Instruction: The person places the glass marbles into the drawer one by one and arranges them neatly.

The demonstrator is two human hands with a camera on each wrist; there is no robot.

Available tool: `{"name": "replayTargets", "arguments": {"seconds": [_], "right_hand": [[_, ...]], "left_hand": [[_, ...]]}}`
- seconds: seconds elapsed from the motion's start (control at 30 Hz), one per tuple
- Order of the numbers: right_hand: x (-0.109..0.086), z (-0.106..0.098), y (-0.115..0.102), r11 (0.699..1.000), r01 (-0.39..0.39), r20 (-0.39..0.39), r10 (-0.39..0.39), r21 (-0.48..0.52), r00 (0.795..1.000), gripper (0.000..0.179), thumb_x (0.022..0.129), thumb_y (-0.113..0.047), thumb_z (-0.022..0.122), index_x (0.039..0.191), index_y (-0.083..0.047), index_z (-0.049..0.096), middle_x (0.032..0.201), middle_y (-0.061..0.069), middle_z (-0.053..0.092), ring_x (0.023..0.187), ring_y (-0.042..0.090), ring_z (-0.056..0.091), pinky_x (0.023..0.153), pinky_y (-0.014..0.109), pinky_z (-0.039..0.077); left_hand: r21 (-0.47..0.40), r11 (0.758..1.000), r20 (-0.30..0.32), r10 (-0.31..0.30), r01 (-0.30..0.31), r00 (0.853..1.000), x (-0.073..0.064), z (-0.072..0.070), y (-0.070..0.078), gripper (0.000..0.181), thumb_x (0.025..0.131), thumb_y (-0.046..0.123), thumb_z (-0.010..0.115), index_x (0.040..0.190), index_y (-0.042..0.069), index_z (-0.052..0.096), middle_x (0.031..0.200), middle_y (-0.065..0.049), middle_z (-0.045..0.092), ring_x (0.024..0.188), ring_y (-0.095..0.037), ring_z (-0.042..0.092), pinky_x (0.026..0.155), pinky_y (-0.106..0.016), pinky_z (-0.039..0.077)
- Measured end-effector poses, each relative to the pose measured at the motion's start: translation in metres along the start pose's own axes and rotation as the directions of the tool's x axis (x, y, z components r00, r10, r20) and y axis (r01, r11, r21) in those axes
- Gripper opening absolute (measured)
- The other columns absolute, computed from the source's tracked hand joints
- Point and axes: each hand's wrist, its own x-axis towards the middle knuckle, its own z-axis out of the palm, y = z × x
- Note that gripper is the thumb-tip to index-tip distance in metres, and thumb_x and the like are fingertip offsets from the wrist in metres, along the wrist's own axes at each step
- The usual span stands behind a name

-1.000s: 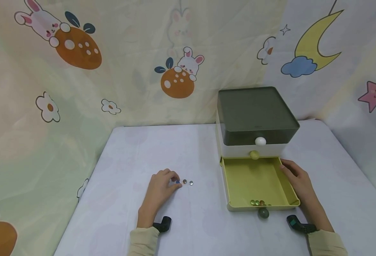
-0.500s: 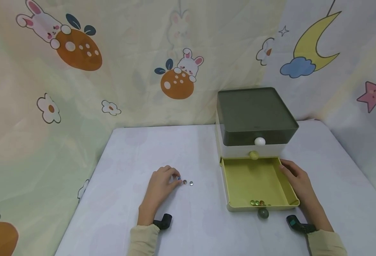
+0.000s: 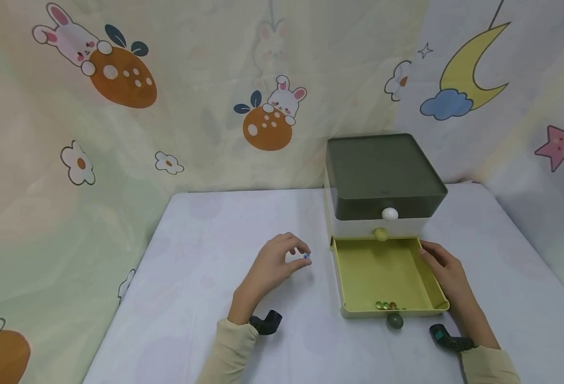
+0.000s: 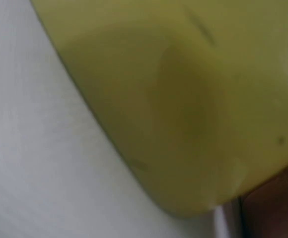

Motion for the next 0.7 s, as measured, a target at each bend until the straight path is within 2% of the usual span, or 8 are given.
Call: {"name": "replayTargets", "arguments": {"seconds": [0.07,0.17,0.27,0.33,0.47,0.57,0.67,0.7], "right_hand": [[0.000,0.000,0.001,1.000,0.008,-0.007,-0.008,-0.016,1.000,0.068,0.108,-0.056,0.044,0.157,-0.010,0.043,0.162,0.024,0.042,0.148,0.042,0.040,0.112,0.044,0.041],[0.001,0.000,0.003,0.999,0.023,-0.020,-0.024,-0.040,1.000,0.065,0.108,-0.055,0.046,0.156,-0.012,0.046,0.160,0.022,0.046,0.138,0.012,0.049,0.099,0.027,0.040],[0.001,0.000,0.005,0.998,0.033,-0.030,-0.035,-0.049,0.999,0.062,0.108,-0.053,0.048,0.155,-0.013,0.048,0.158,0.022,0.048,0.116,-0.014,0.042,0.093,0.021,0.038],[0.002,0.001,0.005,0.998,0.033,-0.031,-0.034,-0.045,0.999,0.062,0.108,-0.052,0.049,0.155,-0.013,0.048,0.158,0.022,0.048,0.110,-0.020,0.036,0.093,0.021,0.039],[0.002,0.001,0.005,0.998,0.027,-0.028,-0.028,-0.048,0.999,0.062,0.108,-0.053,0.048,0.156,-0.013,0.048,0.158,0.022,0.048,0.117,-0.013,0.042,0.093,0.022,0.039],[0.002,0.001,0.004,0.998,0.025,-0.026,-0.026,-0.053,0.999,0.063,0.108,-0.054,0.048,0.155,-0.012,0.047,0.158,0.022,0.048,0.132,0.009,0.049,0.093,0.023,0.039],[0.001,0.001,0.002,0.999,0.015,-0.019,-0.015,-0.049,1.000,0.065,0.108,-0.055,0.046,0.156,-0.012,0.046,0.159,0.022,0.047,0.139,0.032,0.045,0.093,0.025,0.039],[0.000,0.001,0.002,0.999,0.011,-0.017,-0.012,-0.047,1.000,0.066,0.108,-0.056,0.045,0.156,-0.012,0.045,0.159,0.022,0.047,0.140,0.036,0.044,0.093,0.025,0.039]], "left_hand": [[-0.022,0.999,0.015,0.028,-0.027,0.999,0.005,0.003,0.009,0.016,0.093,0.028,0.081,0.107,0.023,0.075,0.105,0.012,0.071,0.100,-0.017,0.064,0.085,-0.030,0.052],[-0.045,0.996,0.023,0.081,-0.080,0.996,0.012,0.009,0.018,0.017,0.093,0.028,0.081,0.108,0.023,0.075,0.105,0.013,0.070,0.100,-0.017,0.064,0.086,-0.029,0.052],[-0.051,0.991,0.028,0.128,-0.127,0.991,0.019,0.015,0.025,0.017,0.093,0.028,0.080,0.108,0.023,0.075,0.105,0.013,0.070,0.100,-0.019,0.064,0.085,-0.025,0.051],[-0.053,0.987,0.033,0.152,-0.150,0.988,0.023,0.019,0.029,0.016,0.094,0.029,0.080,0.108,0.023,0.074,0.105,0.013,0.071,0.099,-0.017,0.063,0.084,-0.023,0.050],[-0.042,0.980,0.048,0.196,-0.194,0.979,0.031,0.028,0.035,0.016,0.094,0.030,0.079,0.107,0.022,0.074,0.104,0.013,0.070,0.096,-0.014,0.063,0.083,-0.018,0.049],[-0.040,0.974,0.059,0.225,-0.223,0.973,0.036,0.035,0.040,0.016,0.094,0.030,0.079,0.107,0.022,0.075,0.104,0.013,0.070,0.095,-0.013,0.063,0.084,-0.016,0.048],[-0.046,0.970,0.072,0.243,-0.240,0.967,0.042,0.043,0.046,0.016,0.094,0.030,0.079,0.108,0.021,0.075,0.105,0.012,0.070,0.096,-0.012,0.064,0.085,-0.017,0.050],[-0.050,0.969,0.079,0.246,-0.243,0.966,0.043,0.046,0.048,0.017,0.094,0.030,0.079,0.108,0.021,0.075,0.106,0.012,0.070,0.097,-0.013,0.065,0.086,-0.018,0.052]]}}
